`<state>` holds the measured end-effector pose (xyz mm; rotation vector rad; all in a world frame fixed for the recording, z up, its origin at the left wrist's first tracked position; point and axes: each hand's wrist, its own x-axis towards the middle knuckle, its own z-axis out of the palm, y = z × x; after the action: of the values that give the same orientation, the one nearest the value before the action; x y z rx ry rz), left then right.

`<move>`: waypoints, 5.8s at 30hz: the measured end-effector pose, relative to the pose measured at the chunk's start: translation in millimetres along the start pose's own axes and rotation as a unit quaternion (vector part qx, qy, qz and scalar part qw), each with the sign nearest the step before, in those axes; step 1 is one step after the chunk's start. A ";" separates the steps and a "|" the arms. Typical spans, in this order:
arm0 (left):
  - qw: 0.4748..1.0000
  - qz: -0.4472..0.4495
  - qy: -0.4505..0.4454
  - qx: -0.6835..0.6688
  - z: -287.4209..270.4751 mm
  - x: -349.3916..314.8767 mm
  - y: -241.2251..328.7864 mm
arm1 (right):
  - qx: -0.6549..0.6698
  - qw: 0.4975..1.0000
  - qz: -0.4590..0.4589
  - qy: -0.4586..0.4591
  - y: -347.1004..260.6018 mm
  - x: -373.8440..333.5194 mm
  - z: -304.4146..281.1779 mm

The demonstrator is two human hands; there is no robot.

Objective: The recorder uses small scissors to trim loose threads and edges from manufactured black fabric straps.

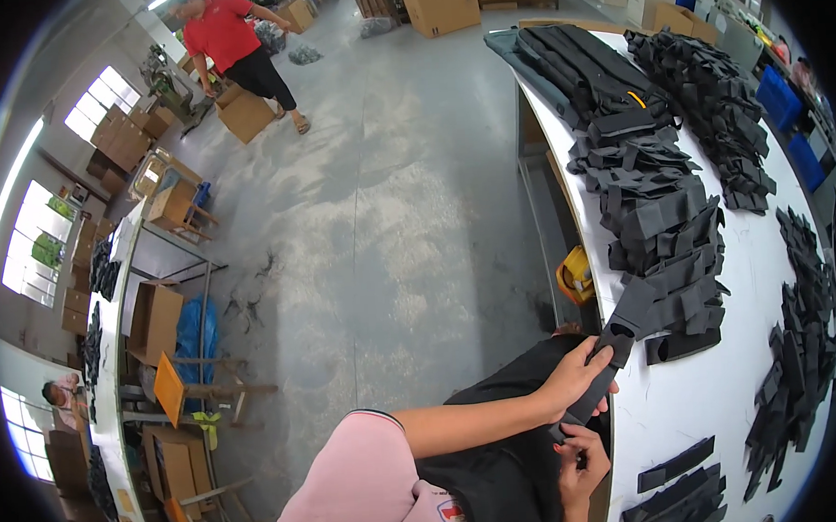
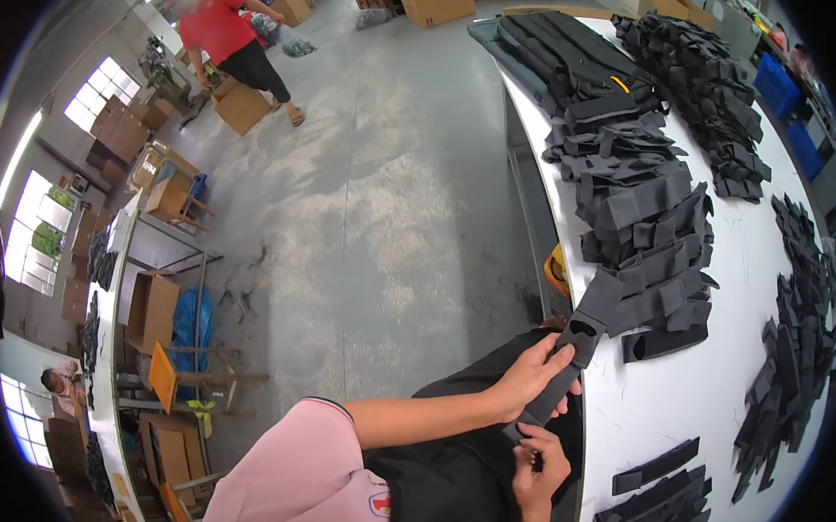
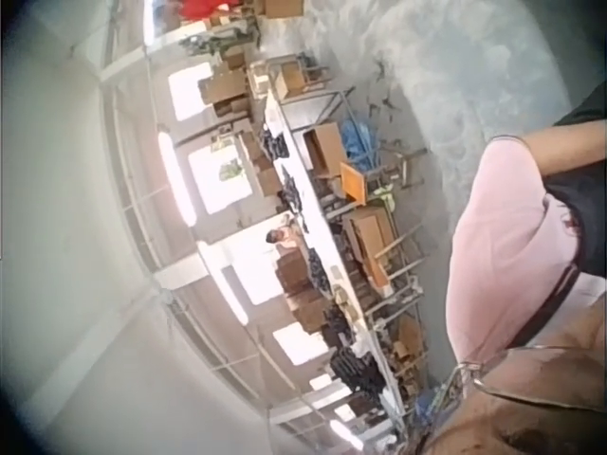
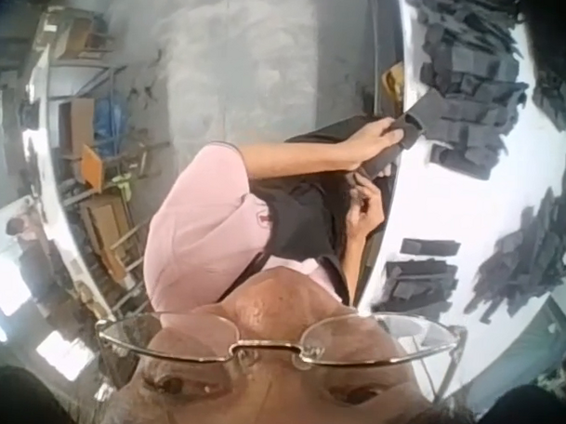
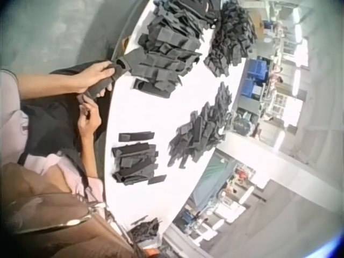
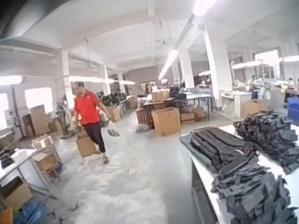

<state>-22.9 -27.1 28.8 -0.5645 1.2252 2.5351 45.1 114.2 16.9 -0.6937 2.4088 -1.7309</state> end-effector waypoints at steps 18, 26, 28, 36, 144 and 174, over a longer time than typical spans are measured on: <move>0.998 0.024 0.022 0.061 -21.1 9.4 -9.8 | -0.077 0.990 -0.018 0.117 -2.5 6.5 2.3; 0.998 -0.026 0.009 0.056 -20.7 15.6 -6.8 | -0.144 0.978 0.060 0.141 9.6 10.0 -14.3; 0.998 -0.035 0.011 0.056 -21.1 15.8 -9.3 | -0.210 0.967 0.020 0.144 7.0 4.2 -15.8; 0.996 -0.049 0.010 0.075 -16.4 13.3 -9.8 | -0.346 0.934 -0.020 0.093 -0.3 6.4 -23.9; 0.992 -0.098 -0.039 0.074 -8.7 1.0 -24.5 | -0.246 0.967 0.048 0.054 0.1 6.4 -21.2; 0.956 -0.215 -0.158 0.125 -34.2 -34.6 -43.3 | 0.351 0.831 0.266 0.340 43.8 26.5 -22.2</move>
<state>32.9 -30.4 -4.7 -0.3081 1.1359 1.9791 0.7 133.8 -10.6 0.7233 1.6762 -2.5521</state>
